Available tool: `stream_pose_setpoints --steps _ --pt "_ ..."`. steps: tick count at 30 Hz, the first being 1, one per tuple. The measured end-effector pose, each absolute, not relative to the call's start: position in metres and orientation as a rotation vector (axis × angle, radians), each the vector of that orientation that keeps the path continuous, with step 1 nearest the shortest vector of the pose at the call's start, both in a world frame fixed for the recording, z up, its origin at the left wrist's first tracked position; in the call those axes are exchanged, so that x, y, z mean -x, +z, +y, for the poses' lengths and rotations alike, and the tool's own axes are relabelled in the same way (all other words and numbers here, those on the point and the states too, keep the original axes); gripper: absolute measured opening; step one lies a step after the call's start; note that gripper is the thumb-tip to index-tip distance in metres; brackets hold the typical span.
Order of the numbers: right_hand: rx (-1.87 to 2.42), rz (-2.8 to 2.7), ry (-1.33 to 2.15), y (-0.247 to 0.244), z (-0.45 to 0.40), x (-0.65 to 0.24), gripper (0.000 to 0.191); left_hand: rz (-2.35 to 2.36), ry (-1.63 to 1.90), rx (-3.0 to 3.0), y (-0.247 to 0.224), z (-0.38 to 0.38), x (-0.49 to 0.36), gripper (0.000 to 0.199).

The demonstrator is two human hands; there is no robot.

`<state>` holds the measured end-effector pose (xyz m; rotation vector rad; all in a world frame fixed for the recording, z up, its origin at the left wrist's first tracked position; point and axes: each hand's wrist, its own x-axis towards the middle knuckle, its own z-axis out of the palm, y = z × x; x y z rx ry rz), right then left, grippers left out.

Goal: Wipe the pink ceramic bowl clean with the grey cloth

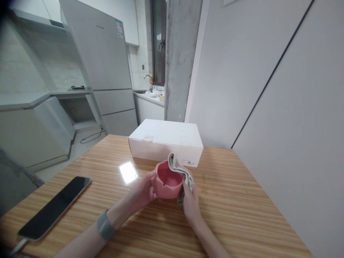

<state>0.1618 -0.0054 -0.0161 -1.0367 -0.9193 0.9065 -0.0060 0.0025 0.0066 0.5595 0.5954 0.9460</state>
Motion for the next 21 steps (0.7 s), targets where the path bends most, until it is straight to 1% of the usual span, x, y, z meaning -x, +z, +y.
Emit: stream_pose_setpoints --steps 3,6,10,13,17,21 --pt "1.047 -0.842 0.931 -0.012 -0.005 -0.163 0.037 0.557 0.767 -0.63 0.005 0.003 0.009 0.054" --pt "1.057 -0.84 0.973 -0.006 -0.007 -0.163 0.039 0.518 0.647 -0.669 0.003 0.003 0.01 0.063" --pt "1.087 -0.884 1.056 -0.004 -0.008 -0.162 0.045 0.548 0.791 -0.599 0.002 0.001 0.006 0.054" --pt "1.047 -0.855 1.089 -0.011 -0.006 -0.162 0.044 0.557 0.846 -0.57 0.003 0.0 0.003 0.049" --pt "1.019 -0.779 1.052 -0.02 -0.002 -0.162 0.039 0.492 0.905 -0.595 0.004 0.0 0.001 0.044" --pt "1.036 -0.835 0.982 -0.017 -0.005 -0.162 0.041 0.535 0.919 -0.658 0.003 -0.001 0.003 0.041"
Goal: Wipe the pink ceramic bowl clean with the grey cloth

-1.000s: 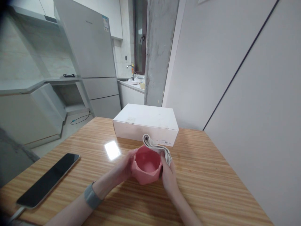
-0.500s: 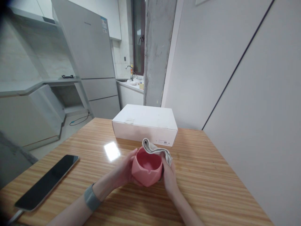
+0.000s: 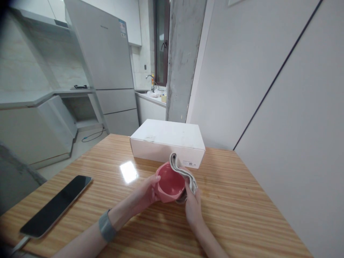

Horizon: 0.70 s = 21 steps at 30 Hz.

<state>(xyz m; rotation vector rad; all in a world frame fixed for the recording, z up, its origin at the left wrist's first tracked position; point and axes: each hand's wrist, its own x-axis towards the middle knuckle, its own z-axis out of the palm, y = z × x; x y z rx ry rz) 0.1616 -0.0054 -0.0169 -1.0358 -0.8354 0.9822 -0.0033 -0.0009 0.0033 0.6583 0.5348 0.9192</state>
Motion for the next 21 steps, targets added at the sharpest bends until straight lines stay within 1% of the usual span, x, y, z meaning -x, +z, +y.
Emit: stream_pose_setpoints --steps 4,7,10,14,18,21 --pt "1.065 -0.824 1.036 -0.005 -0.012 -0.162 0.041 0.571 0.796 -0.664 0.002 -0.004 0.007 0.043" --pt "1.124 -0.792 1.12 0.0 -0.015 -0.161 0.042 0.661 0.739 -0.643 0.003 -0.006 0.007 0.038" --pt "1.116 -0.816 1.138 -0.001 -0.014 -0.16 0.043 0.665 0.809 -0.628 0.003 -0.004 0.006 0.036" --pt "1.067 -0.844 1.052 -0.007 -0.012 -0.158 0.044 0.64 0.929 -0.569 0.003 0.003 0.006 0.043" --pt "1.043 -0.978 0.97 -0.01 -0.013 -0.157 0.041 0.587 1.001 -0.559 0.005 0.008 0.007 0.042" --pt "1.068 -0.957 0.922 -0.009 -0.012 -0.158 0.042 0.587 0.887 -0.53 0.006 0.009 0.009 0.045"
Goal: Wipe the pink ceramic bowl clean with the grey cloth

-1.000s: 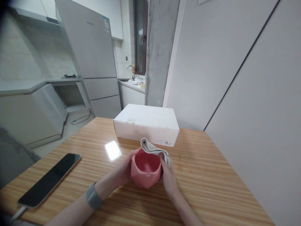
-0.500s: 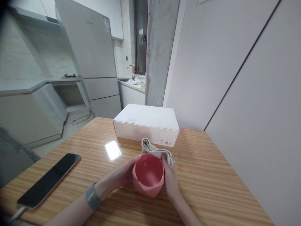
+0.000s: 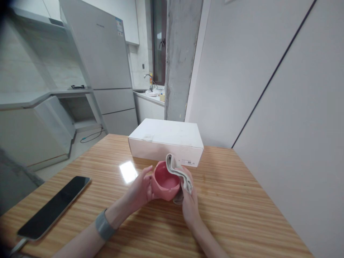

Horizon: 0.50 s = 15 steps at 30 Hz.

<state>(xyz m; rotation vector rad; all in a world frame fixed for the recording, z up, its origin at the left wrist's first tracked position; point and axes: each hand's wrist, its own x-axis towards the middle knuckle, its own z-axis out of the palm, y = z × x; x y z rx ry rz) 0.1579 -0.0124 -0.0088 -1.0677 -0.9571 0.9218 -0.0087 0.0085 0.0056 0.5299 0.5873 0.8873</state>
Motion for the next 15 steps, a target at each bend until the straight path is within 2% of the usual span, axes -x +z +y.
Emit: stream_pose_setpoints --steps 4,9,15 --pt "1.067 -0.822 1.028 -0.005 -0.009 -0.164 0.04 0.659 0.662 -0.563 0.0 0.006 0.01 0.058" --pt "1.07 -0.705 1.203 -0.007 -0.006 -0.168 0.04 0.631 0.729 -0.587 -0.004 0.001 0.007 0.037" --pt "1.01 -0.742 1.149 -0.021 -0.001 -0.168 0.043 0.656 0.852 -0.534 -0.001 0.007 0.005 0.037"
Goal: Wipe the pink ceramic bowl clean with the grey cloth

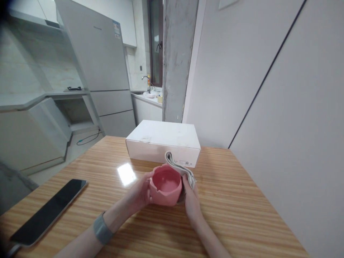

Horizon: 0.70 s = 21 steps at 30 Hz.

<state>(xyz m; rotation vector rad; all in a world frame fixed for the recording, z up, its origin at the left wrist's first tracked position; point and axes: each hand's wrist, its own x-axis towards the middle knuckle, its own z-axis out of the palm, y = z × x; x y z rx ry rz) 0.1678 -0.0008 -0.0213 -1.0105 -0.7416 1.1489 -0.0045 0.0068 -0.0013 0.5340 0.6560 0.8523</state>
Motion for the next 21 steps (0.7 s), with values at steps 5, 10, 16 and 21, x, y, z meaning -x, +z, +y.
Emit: stream_pose_setpoints --steps 5,10,16,21 --pt "0.981 -0.797 1.081 -0.027 0.0 -0.164 0.042 0.608 0.952 -0.544 -0.004 0.007 0.005 0.033" --pt "1.014 -0.756 1.06 -0.023 0.003 -0.17 0.035 0.569 0.771 -0.7 -0.002 -0.002 0.009 0.035" --pt "0.972 -0.817 1.275 -0.013 0.001 -0.17 0.038 0.568 0.603 -0.68 -0.003 0.004 0.013 0.057" --pt "1.026 -0.802 1.182 -0.025 0.0 -0.165 0.041 0.632 0.74 -0.645 -0.008 0.009 0.011 0.051"
